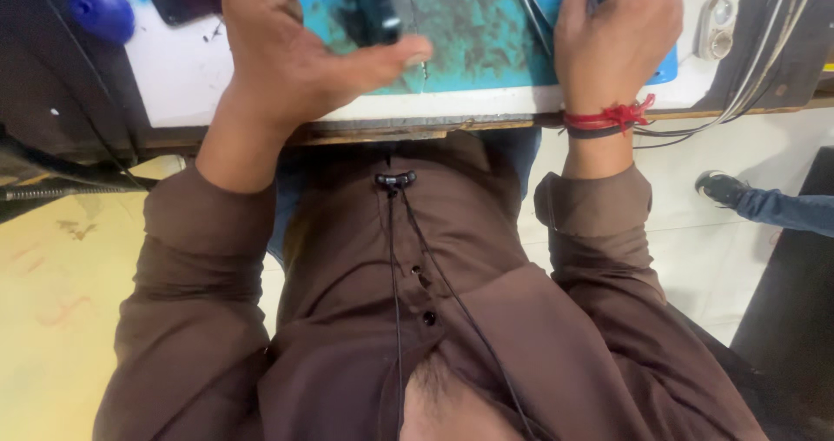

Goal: The person disassembles a smartphone, removes the back cover, and cleans internal components with a cotton swab. They then apply adhesive to a metal shielding plate and place it onto the phone chassis.

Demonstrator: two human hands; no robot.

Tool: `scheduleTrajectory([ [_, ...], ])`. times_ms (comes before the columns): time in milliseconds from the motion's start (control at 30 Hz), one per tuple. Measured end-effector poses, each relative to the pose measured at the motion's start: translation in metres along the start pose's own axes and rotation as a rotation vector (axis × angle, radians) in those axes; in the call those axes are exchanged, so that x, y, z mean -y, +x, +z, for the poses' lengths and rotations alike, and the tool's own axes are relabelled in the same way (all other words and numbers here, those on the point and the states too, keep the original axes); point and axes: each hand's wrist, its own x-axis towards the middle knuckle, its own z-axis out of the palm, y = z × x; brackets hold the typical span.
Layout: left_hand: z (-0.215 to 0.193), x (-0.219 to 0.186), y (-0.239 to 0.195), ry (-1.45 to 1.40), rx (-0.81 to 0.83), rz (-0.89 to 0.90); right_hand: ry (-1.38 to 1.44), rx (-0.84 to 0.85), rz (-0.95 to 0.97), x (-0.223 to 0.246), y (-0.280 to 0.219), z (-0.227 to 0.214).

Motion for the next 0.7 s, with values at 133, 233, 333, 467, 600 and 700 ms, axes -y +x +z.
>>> scheduleTrajectory([
  [133,0.009,0.024,-0.030,-0.159,-0.171,-0.153,0.011,0.053,-0.025,0.001,0.004,-0.003],
  [233,0.009,0.037,-0.042,0.213,-0.408,-0.084,0.056,0.077,-0.025,0.003,0.010,-0.009],
  [333,0.010,0.024,-0.049,-0.178,-0.675,-0.302,0.146,0.118,0.069,0.003,0.005,-0.028],
  [467,0.003,0.000,-0.040,-1.174,-0.704,-0.386,0.186,0.116,0.146,0.001,-0.011,-0.052],
  [600,0.009,-0.018,-0.020,-1.317,-0.551,-0.443,-0.018,-0.028,0.093,-0.004,-0.011,-0.058],
  [700,0.012,-0.027,-0.010,-1.408,-0.552,-0.436,-0.009,-0.136,0.120,0.004,-0.009,-0.056],
])
